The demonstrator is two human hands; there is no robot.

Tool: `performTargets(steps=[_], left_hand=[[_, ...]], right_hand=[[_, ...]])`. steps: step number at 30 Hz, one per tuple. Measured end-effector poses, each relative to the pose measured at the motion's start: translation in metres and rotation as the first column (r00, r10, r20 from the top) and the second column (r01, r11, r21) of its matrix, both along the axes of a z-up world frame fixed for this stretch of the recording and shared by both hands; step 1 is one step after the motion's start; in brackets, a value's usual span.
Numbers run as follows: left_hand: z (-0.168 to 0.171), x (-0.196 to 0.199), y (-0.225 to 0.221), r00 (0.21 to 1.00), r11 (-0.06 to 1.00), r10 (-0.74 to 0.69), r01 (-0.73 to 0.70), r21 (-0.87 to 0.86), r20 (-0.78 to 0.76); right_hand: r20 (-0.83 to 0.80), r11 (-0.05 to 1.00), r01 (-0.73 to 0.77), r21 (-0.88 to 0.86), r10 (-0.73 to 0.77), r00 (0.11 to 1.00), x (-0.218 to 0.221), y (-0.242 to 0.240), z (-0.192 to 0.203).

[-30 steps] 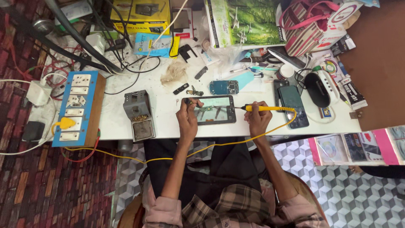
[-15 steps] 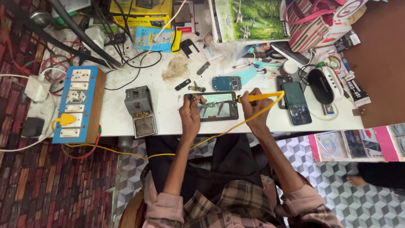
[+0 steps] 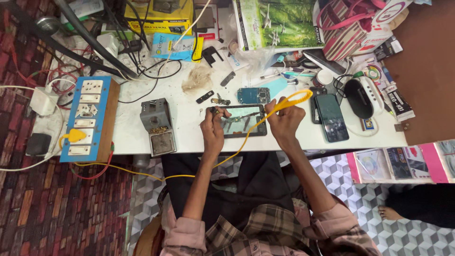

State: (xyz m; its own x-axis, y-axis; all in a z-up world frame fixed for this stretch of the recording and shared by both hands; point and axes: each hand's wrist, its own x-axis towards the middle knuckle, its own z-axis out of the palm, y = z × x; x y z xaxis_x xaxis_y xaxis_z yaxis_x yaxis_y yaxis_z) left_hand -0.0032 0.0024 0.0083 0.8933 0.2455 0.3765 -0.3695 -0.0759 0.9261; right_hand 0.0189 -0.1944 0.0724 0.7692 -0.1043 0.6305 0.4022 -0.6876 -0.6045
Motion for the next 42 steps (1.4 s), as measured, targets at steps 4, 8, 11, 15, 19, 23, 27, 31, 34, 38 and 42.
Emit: performTargets(steps=[4,8,11,15,19,23,27,31,34,38,42], left_hand=[[-0.001,0.0,0.0,0.997,0.999,-0.024,0.021,-0.036,-0.077],[-0.001,0.0,0.0,0.998,1.0,-0.022,0.022,-0.01,0.063],[-0.003,-0.001,0.001,1.0,1.0,-0.018,0.018,-0.025,-0.019],[-0.002,-0.001,-0.001,1.0,1.0,-0.007,0.007,-0.013,-0.03],[-0.001,0.0,-0.002,0.992,1.0,-0.017,0.019,-0.021,0.124],[-0.002,0.001,-0.002,1.0,1.0,-0.008,0.008,-0.021,-0.003],[0.0,0.001,0.0,0.998,0.999,-0.021,0.024,-0.038,0.057],[-0.001,-0.001,-0.001,0.998,0.999,-0.021,0.023,-0.03,0.058],[-0.005,0.001,-0.002,0.996,0.999,0.001,-0.005,-0.046,-0.088],[-0.011,0.006,-0.002,0.999,0.997,0.012,-0.016,-0.071,-0.053],[-0.021,0.001,-0.001,0.999,0.994,-0.018,0.021,-0.107,0.032]], right_hand=[[-0.043,0.992,-0.03,0.121,0.035,0.998,-0.011,0.002,-0.001],[-0.057,0.999,-0.009,0.047,0.012,0.998,-0.018,0.004,0.0],[-0.092,1.0,-0.009,0.015,0.011,0.996,-0.019,0.006,-0.001],[-0.056,0.994,-0.078,-0.071,0.074,0.996,-0.013,0.003,0.004],[-0.189,0.988,-0.074,0.132,0.099,0.977,-0.011,0.0,0.009],[-0.206,0.964,-0.145,0.223,0.192,0.96,-0.026,-0.002,0.01],[-0.163,0.97,-0.168,0.176,0.196,0.967,-0.038,0.001,0.011],[-0.238,0.977,-0.096,0.192,0.141,0.961,-0.037,0.0,0.004],[-0.235,0.925,-0.127,0.359,0.221,0.947,-0.034,-0.01,-0.008],[-0.174,0.743,-0.024,0.669,0.188,0.966,-0.037,-0.028,-0.024],[-0.152,0.562,0.018,0.827,0.192,0.97,-0.056,-0.05,-0.035]])
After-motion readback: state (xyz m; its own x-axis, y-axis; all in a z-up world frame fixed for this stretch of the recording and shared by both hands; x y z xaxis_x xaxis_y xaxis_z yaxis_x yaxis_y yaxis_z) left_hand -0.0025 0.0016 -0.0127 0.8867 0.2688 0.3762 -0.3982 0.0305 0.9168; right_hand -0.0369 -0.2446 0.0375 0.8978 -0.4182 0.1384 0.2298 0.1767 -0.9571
